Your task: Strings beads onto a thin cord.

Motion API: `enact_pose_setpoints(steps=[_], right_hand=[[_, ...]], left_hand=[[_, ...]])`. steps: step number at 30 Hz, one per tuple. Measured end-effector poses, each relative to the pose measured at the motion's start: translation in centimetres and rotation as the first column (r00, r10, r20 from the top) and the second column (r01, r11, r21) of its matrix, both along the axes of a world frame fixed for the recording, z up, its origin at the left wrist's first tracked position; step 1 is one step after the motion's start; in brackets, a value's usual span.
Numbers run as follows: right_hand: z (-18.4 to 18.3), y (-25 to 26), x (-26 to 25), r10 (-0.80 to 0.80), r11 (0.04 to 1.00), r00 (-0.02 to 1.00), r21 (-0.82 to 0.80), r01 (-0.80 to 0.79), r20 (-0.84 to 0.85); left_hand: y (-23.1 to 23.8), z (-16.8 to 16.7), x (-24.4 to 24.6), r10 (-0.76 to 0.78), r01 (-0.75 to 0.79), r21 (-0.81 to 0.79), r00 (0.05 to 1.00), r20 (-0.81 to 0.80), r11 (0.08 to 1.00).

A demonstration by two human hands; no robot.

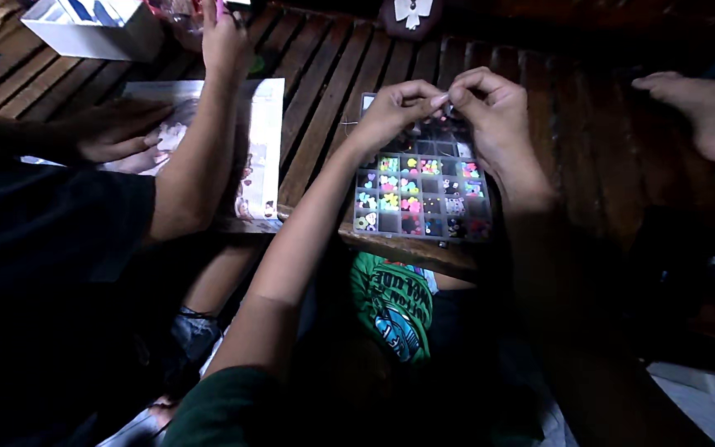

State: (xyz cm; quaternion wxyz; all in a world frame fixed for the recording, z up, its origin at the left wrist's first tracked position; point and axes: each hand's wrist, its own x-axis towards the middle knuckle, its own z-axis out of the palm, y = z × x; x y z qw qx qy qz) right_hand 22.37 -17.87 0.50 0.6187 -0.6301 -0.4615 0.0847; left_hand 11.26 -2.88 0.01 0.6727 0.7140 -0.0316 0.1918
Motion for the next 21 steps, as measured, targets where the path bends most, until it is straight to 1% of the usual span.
enact_pose_setpoints(steps=[2, 5, 7, 9, 11, 13, 18, 21], right_hand=[[0.1, 0.1, -0.1, -0.006, 1.000, 1.000, -0.001, 0.006, -0.025], [0.3, 0.0, 0.1, -0.028, 1.000, 0.997, 0.010, 0.029, -0.076], [0.8, -0.4, 0.3, -0.030, 0.998, 0.983, 0.057, 0.041, -0.180], [1.4, -0.7, 0.3, -0.033, 0.991, 0.945, 0.115, 0.074, -0.325], [1.9, -0.9, 0.4, -0.038, 0.979, 0.899, 0.164, 0.122, -0.436], [2.1, -1.2, 0.6, -0.027, 0.966, 0.867, 0.209, 0.150, -0.498], [2.2, -1.4, 1.1, 0.007, 0.947, 0.857, 0.279, 0.160, -0.516], [2.3, -1.4, 1.1, 0.003, 0.935, 0.847, 0.302, 0.186, -0.531]], left_hand=[[0.0, 0.0, 0.0, 0.017, -0.017, 0.049, 1.000, 0.011, 0.999], [0.1, 0.2, -0.1, 0.037, -0.034, 0.142, 0.999, -0.024, 0.989], [0.5, -0.1, 0.1, 0.049, -0.045, 0.199, 0.999, -0.016, 0.979], [0.9, -0.3, 0.1, 0.054, -0.051, 0.228, 0.999, -0.006, 0.972], [0.9, -0.1, -0.1, 0.048, -0.041, 0.197, 0.998, -0.029, 0.979], [0.8, 0.1, -0.2, 0.011, 0.000, 0.145, 0.997, -0.074, 0.989], [0.7, 0.1, -0.4, -0.089, 0.104, 0.073, 0.980, -0.175, 0.992], [0.4, 0.1, -0.3, -0.148, 0.154, 0.016, 0.970, -0.192, 0.988]])
